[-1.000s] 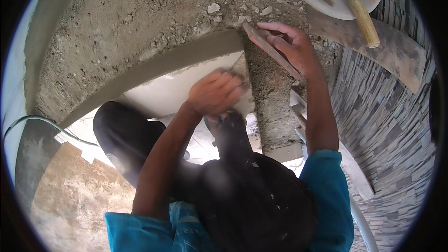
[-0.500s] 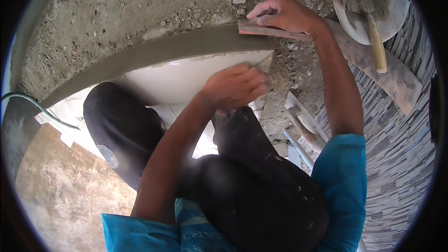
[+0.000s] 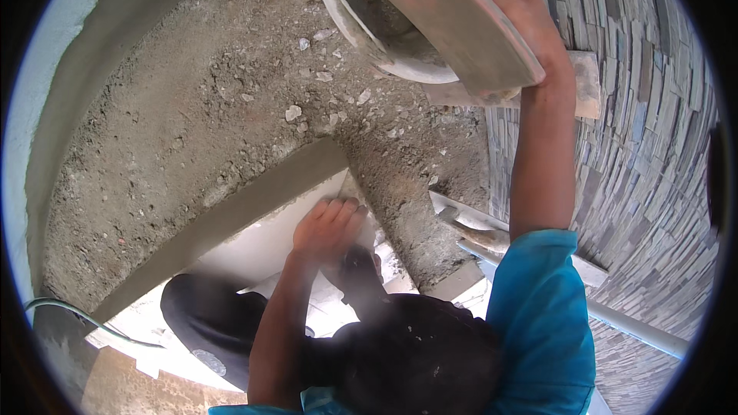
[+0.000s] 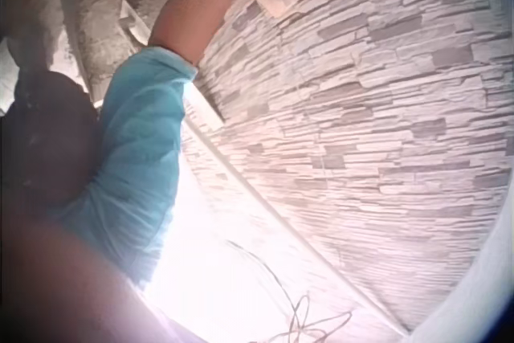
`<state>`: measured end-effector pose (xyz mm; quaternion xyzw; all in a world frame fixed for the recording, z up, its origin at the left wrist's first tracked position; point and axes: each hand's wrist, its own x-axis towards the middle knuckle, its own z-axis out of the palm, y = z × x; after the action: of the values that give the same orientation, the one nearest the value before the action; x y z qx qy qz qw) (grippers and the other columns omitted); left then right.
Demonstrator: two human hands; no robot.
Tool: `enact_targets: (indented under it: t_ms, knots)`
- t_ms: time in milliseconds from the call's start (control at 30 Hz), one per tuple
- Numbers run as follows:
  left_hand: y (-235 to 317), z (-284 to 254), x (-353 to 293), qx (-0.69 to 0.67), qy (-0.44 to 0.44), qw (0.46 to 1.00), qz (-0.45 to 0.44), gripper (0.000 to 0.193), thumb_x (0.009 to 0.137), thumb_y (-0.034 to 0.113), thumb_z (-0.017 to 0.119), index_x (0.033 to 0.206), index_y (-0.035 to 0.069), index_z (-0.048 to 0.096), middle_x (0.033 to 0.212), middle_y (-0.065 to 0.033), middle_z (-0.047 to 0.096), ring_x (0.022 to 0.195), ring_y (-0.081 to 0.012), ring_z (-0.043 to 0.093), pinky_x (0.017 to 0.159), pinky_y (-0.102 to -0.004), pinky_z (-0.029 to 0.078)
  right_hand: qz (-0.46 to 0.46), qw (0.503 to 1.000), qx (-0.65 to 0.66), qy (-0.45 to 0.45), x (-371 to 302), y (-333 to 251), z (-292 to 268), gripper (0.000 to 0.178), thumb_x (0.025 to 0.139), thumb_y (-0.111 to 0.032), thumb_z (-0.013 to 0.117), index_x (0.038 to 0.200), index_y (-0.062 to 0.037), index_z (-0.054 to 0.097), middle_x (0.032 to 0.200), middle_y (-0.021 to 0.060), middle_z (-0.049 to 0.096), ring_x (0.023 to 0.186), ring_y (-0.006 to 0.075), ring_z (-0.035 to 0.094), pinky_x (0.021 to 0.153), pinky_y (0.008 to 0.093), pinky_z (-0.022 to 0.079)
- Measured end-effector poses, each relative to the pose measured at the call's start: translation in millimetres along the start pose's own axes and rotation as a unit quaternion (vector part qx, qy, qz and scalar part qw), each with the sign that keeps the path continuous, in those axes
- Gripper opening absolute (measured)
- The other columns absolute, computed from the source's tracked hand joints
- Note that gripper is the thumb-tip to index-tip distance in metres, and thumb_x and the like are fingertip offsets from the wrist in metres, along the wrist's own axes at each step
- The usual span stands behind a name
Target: The person smooths wet concrete on stair treads and risers using a wooden float and a trowel. They repeatedly scrape and level the surface, occasionally pausing to reposition or retrieve tools.
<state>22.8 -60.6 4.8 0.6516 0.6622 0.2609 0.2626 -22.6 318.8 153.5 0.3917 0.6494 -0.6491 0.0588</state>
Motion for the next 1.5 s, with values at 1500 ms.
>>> enact_targets:
  t_ms: [1500]
  knots:
    - [0,-1,-12,0.016,0.062,0.998,-0.008,0.016,0.091,0.021,0.054,0.104,0.016,0.062,0.11,0.0005,0.06,0.108,-0.0161,0.056,0.095,-0.0318,0.043,0.078,0.886,-0.264,-0.373,50,80,125,0.053,0.092,-0.024,0.065,0.134,0.0062,0.059,0.12,0.0132,0.069,0.104,0.0173,0.067,0.091,0.0309,0.053]
